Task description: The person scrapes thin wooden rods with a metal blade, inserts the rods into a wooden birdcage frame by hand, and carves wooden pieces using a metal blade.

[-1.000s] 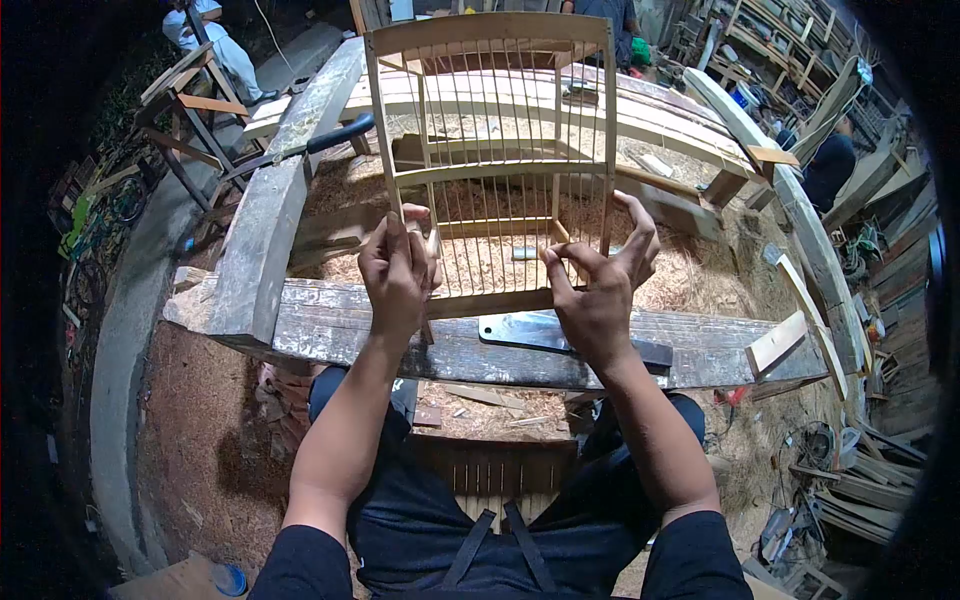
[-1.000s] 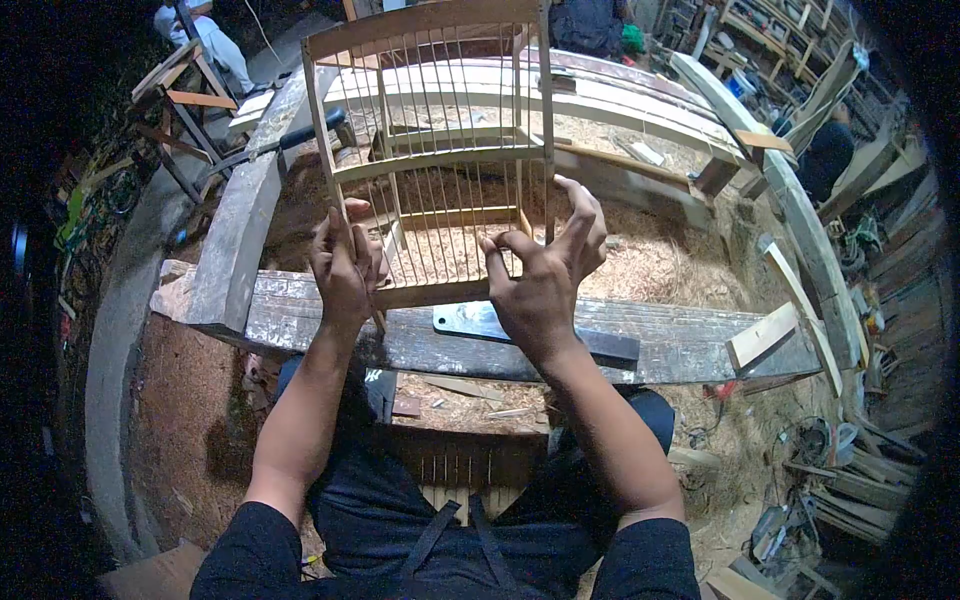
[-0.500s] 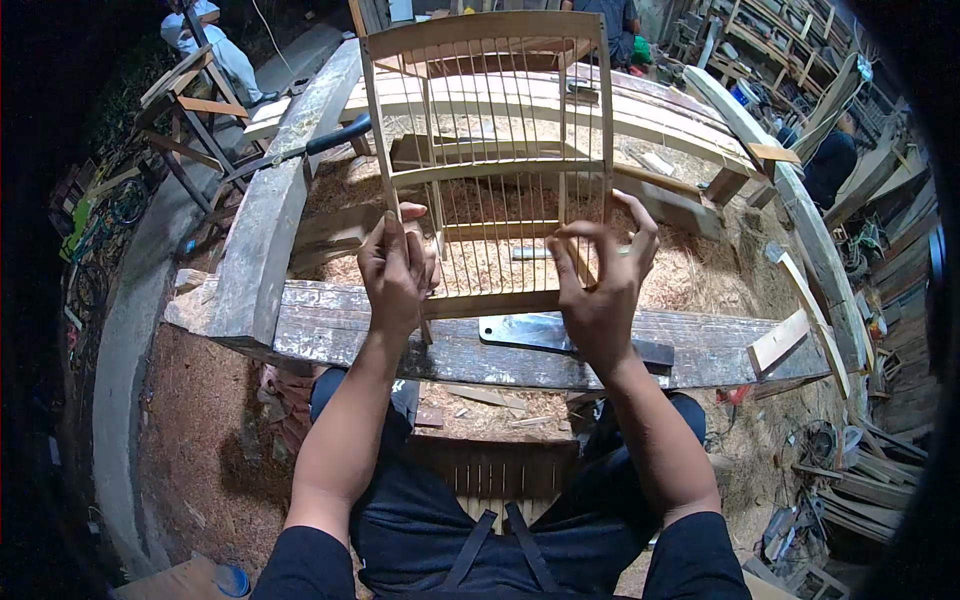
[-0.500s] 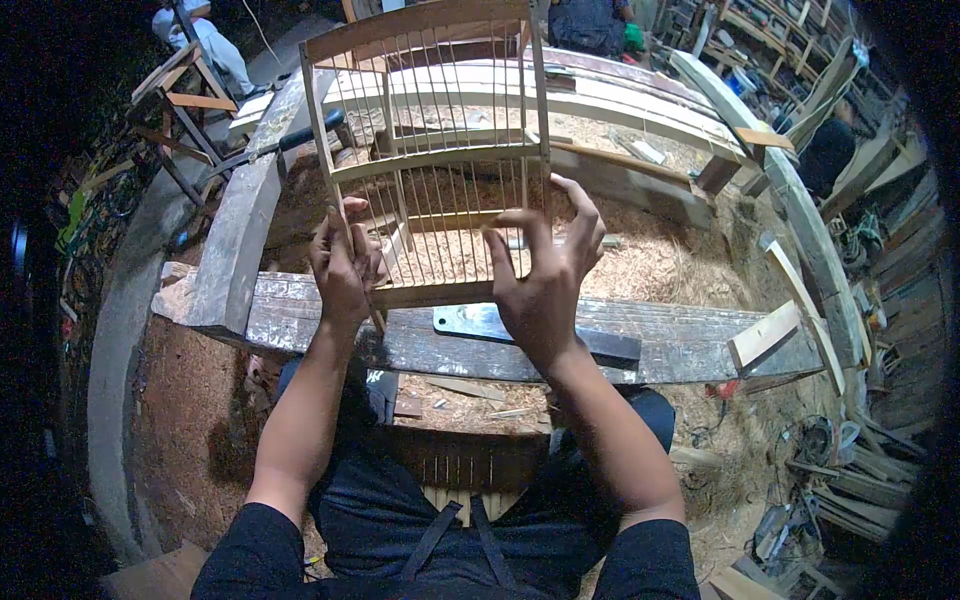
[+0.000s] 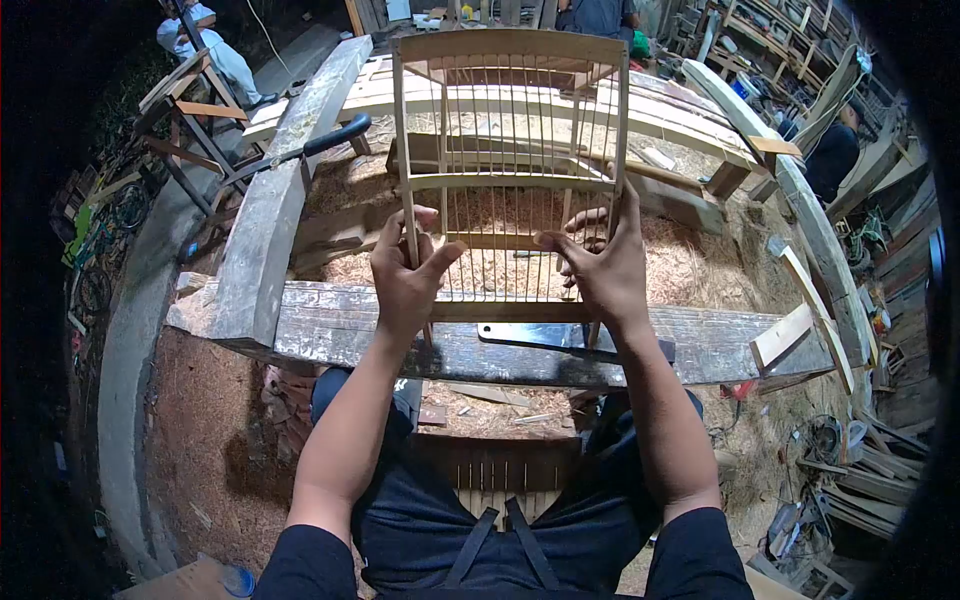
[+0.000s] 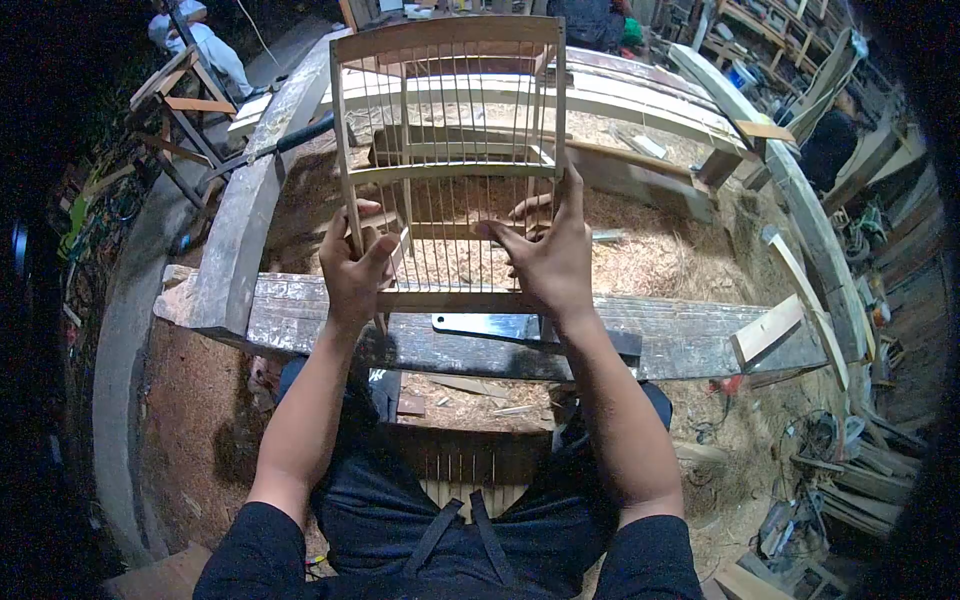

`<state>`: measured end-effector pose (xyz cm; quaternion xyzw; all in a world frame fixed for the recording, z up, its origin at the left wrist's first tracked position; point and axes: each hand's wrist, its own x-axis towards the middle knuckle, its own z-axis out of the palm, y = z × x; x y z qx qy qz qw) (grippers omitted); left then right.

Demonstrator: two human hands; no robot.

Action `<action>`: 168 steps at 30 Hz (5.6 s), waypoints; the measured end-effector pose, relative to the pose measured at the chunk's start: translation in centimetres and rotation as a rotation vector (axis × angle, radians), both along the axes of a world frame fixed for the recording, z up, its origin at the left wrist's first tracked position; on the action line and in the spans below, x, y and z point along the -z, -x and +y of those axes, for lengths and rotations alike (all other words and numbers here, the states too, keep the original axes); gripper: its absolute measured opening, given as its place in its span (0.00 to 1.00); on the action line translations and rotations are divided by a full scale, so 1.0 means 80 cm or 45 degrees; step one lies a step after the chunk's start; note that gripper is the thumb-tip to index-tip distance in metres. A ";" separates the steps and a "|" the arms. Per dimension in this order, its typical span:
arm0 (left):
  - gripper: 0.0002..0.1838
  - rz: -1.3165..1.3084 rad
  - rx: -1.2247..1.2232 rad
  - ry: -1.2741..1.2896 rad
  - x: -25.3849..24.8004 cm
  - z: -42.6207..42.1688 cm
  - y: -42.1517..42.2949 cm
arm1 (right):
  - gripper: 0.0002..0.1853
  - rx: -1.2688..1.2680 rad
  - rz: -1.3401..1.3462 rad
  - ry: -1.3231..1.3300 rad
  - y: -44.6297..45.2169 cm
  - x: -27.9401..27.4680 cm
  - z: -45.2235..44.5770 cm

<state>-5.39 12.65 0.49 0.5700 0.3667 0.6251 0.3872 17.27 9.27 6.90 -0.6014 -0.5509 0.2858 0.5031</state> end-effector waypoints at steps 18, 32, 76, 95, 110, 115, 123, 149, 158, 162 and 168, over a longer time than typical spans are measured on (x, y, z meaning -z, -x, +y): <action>0.33 0.368 -0.187 -0.074 0.003 -0.003 -0.011 | 0.62 0.048 -0.195 -0.222 -0.001 0.035 0.004; 0.51 0.907 -0.358 0.250 -0.021 -0.012 -0.020 | 0.60 0.125 -0.351 -0.322 0.006 0.048 0.003; 0.36 0.459 -0.390 0.000 -0.010 -0.011 -0.014 | 0.20 -0.099 0.357 -0.428 0.011 0.051 0.012; 0.49 0.738 -0.547 -0.142 -0.013 -0.009 -0.010 | 0.47 0.010 -0.016 -0.528 0.013 0.068 0.015; 0.49 0.672 -0.513 -0.255 -0.003 -0.006 -0.010 | 0.47 0.067 -0.062 -0.463 0.021 0.047 0.003; 0.48 0.521 -0.492 -0.314 -0.003 -0.006 -0.014 | 0.49 0.052 -0.074 -0.504 0.017 0.054 0.007; 0.48 0.611 -0.562 -0.208 -0.007 -0.011 -0.017 | 0.51 0.111 -0.128 -0.581 0.016 0.061 0.010; 0.12 0.123 -0.377 -0.124 -0.004 -0.006 0.007 | 0.21 -0.066 0.198 -0.537 0.015 0.035 0.001; 0.15 -0.025 -0.317 -0.239 -0.006 0.000 0.023 | 0.26 -0.217 0.079 -0.573 0.004 0.027 0.012; 0.19 -0.267 -0.265 -0.175 -0.028 -0.002 0.028 | 0.32 -0.266 -0.069 -0.428 0.004 0.039 0.016; 0.19 -0.404 -0.115 0.123 -0.041 0.013 0.037 | 0.21 -0.177 0.252 -0.443 0.028 0.044 0.016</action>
